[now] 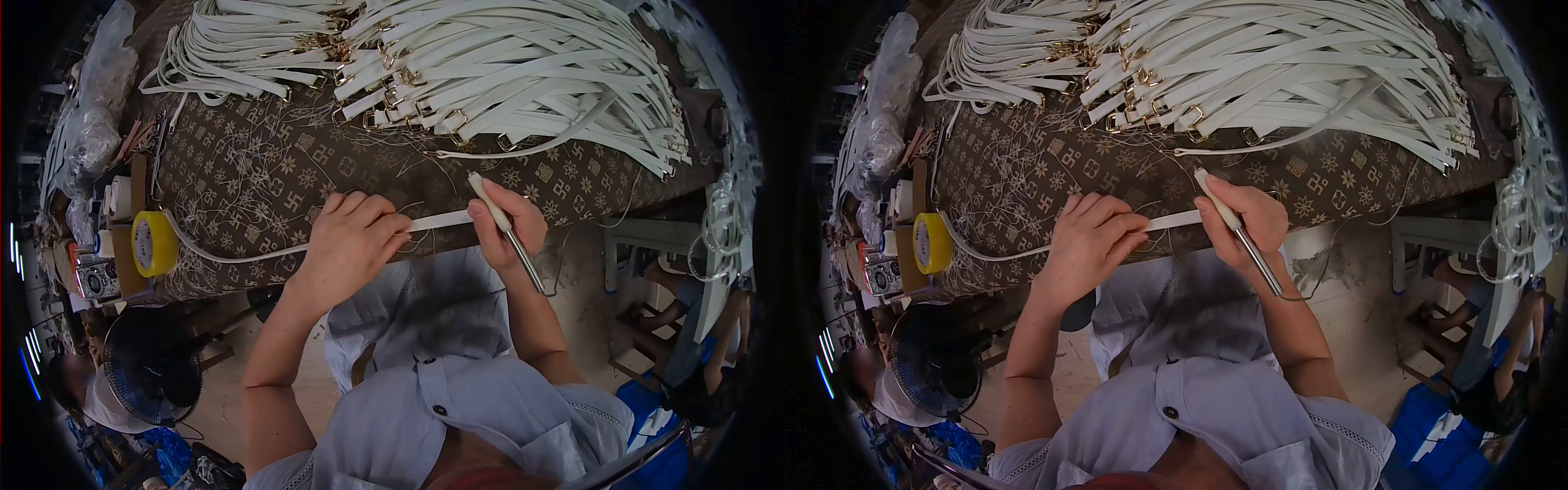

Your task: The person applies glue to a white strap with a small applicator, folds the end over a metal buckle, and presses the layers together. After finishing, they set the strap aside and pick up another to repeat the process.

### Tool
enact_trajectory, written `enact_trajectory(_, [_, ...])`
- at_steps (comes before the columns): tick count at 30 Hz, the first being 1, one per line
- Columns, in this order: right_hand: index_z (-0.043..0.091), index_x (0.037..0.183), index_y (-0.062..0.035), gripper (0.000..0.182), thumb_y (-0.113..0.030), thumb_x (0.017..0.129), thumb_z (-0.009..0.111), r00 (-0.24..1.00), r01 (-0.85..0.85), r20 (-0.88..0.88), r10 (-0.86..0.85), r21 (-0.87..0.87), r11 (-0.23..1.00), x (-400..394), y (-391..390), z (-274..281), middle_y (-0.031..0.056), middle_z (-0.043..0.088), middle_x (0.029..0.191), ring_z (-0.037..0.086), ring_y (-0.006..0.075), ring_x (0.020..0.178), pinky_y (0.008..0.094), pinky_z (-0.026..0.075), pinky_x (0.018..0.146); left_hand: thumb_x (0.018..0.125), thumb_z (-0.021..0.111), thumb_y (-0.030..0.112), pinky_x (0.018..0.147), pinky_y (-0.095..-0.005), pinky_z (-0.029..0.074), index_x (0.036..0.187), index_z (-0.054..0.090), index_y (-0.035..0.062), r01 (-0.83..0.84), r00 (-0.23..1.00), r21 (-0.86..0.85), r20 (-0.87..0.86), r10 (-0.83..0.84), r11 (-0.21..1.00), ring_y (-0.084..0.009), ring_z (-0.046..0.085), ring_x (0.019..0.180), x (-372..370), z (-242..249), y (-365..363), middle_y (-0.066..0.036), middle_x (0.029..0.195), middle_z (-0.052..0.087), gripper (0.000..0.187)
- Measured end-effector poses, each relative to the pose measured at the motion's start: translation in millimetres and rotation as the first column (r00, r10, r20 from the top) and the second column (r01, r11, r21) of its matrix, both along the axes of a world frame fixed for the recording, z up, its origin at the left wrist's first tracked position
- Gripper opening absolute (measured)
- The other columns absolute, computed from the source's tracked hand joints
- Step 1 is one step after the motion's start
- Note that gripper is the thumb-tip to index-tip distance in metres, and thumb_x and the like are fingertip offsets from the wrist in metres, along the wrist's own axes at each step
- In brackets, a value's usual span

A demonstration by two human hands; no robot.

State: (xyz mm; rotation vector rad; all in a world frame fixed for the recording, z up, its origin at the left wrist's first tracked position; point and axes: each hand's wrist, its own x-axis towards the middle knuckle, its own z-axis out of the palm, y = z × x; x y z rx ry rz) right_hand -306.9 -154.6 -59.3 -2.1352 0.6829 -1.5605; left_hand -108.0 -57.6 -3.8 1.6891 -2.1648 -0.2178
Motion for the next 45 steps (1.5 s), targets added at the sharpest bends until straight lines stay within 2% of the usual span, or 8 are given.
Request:
enact_trajectory(16, [0.064, 0.101, 0.0009, 0.029, -0.002, 0.075, 0.074, 0.995, -0.053, -0.072, 0.063, 0.129, 0.990, 6, 8, 17, 0.0154, 0.069, 0.085, 0.068, 0.0224, 0.066, 0.0271, 0.051, 0.058, 0.082, 0.067, 0.009, 0.068, -0.0307, 0.047, 0.097, 0.064, 0.0065, -0.043, 0.914, 0.303, -0.372, 0.159, 0.952, -0.0198, 0.061, 0.071, 4, 1, -15, -0.005, 0.082, 0.061, 0.015])
enact_trajectory(21, [0.064, 0.102, 0.0003, 0.028, -0.002, 0.076, 0.073, 0.994, -0.087, -0.060, 0.095, 0.130, 0.988, 12, -2, 19, 0.0140, 0.070, 0.087, 0.068, 0.0210, 0.068, 0.0265, 0.052, 0.060, 0.080, 0.065, 0.006, 0.079, -0.0366, 0.045, 0.097, 0.062, 0.0061, -0.104, 0.862, 0.200, -0.471, 0.189, 0.974, -0.0261, 0.058, 0.084, 5, -6, -12, -0.008, 0.091, 0.058, 0.017])
enact_trajectory(24, [0.064, 0.103, -0.0019, 0.027, -0.004, 0.078, 0.073, 0.990, -0.122, -0.015, 0.142, 0.430, 0.894, 13, -9, 22, 0.0130, 0.070, 0.091, 0.069, 0.0180, 0.070, 0.0247, 0.052, 0.062, 0.079, 0.065, 0.005, 0.079, -0.0366, 0.044, 0.098, 0.063, 0.0071, -0.056, 0.918, 0.128, -0.383, 0.101, 0.990, -0.0270, 0.055, 0.088, 10, -8, -9, -0.008, 0.093, 0.059, 0.019])
enact_trajectory(27, [0.064, 0.103, -0.0018, 0.026, -0.004, 0.078, 0.072, 0.987, -0.121, -0.066, 0.144, 0.269, 0.956, 6, -6, 32, 0.0122, 0.070, 0.091, 0.068, 0.0163, 0.071, 0.0236, 0.052, 0.063, 0.078, 0.064, 0.002, 0.079, -0.0362, 0.045, 0.098, 0.063, 0.0069, -0.086, 0.912, 0.139, -0.388, 0.134, 0.987, -0.0274, 0.054, 0.087, 9, -9, -8, -0.007, 0.093, 0.059, 0.020])
enact_trajectory(31, [0.064, 0.103, -0.0022, 0.026, -0.004, 0.079, 0.072, 0.985, -0.152, -0.016, 0.174, 0.419, 0.895, 1, 5, 20, 0.0109, 0.070, 0.091, 0.068, 0.0141, 0.071, 0.0232, 0.052, 0.063, 0.074, 0.065, 0.003, 0.080, -0.0365, 0.043, 0.098, 0.064, 0.0072, -0.121, 0.878, 0.153, -0.444, 0.177, 0.981, -0.0265, 0.054, 0.089, 7, -10, -9, -0.006, 0.094, 0.058, 0.024])
enact_trajectory(33, [0.064, 0.104, -0.0026, 0.026, -0.005, 0.080, 0.072, 0.987, -0.156, 0.027, 0.161, 0.447, 0.881, 3, 4, 9, 0.0101, 0.071, 0.091, 0.067, 0.0123, 0.071, 0.0226, 0.051, 0.063, 0.069, 0.068, 0.009, 0.084, -0.0379, 0.040, 0.100, 0.065, 0.0081, -0.186, 0.937, -0.036, -0.307, 0.167, 0.982, -0.0256, 0.053, 0.092, 6, -3, -13, -0.005, 0.098, 0.057, 0.031])
enact_trajectory(40, [0.065, 0.103, -0.0026, 0.025, -0.006, 0.080, 0.072, 0.986, -0.156, 0.025, 0.166, 0.500, 0.852, 5, 0, 14, 0.0095, 0.071, 0.089, 0.066, 0.0111, 0.070, 0.0217, 0.051, 0.063, 0.065, 0.071, 0.017, 0.088, -0.0396, 0.036, 0.105, 0.066, 0.0100, -0.123, 0.984, -0.063, -0.134, 0.114, 0.990, -0.0242, 0.050, 0.098, -4, 8, -32, -0.006, 0.106, 0.054, 0.041])
enact_trajectory(45, [0.064, 0.104, -0.0024, 0.026, -0.005, 0.079, 0.073, 0.986, -0.159, 0.020, 0.167, 0.441, 0.883, 1, 0, 11, 0.0099, 0.071, 0.090, 0.066, 0.0100, 0.072, 0.0220, 0.051, 0.064, 0.070, 0.067, 0.014, 0.089, -0.0400, 0.036, 0.104, 0.067, 0.0105, -0.397, 0.916, -0.269, -0.182, 0.359, 0.878, -0.0278, 0.049, 0.098, 9, 9, -36, -0.008, 0.112, 0.053, 0.035])
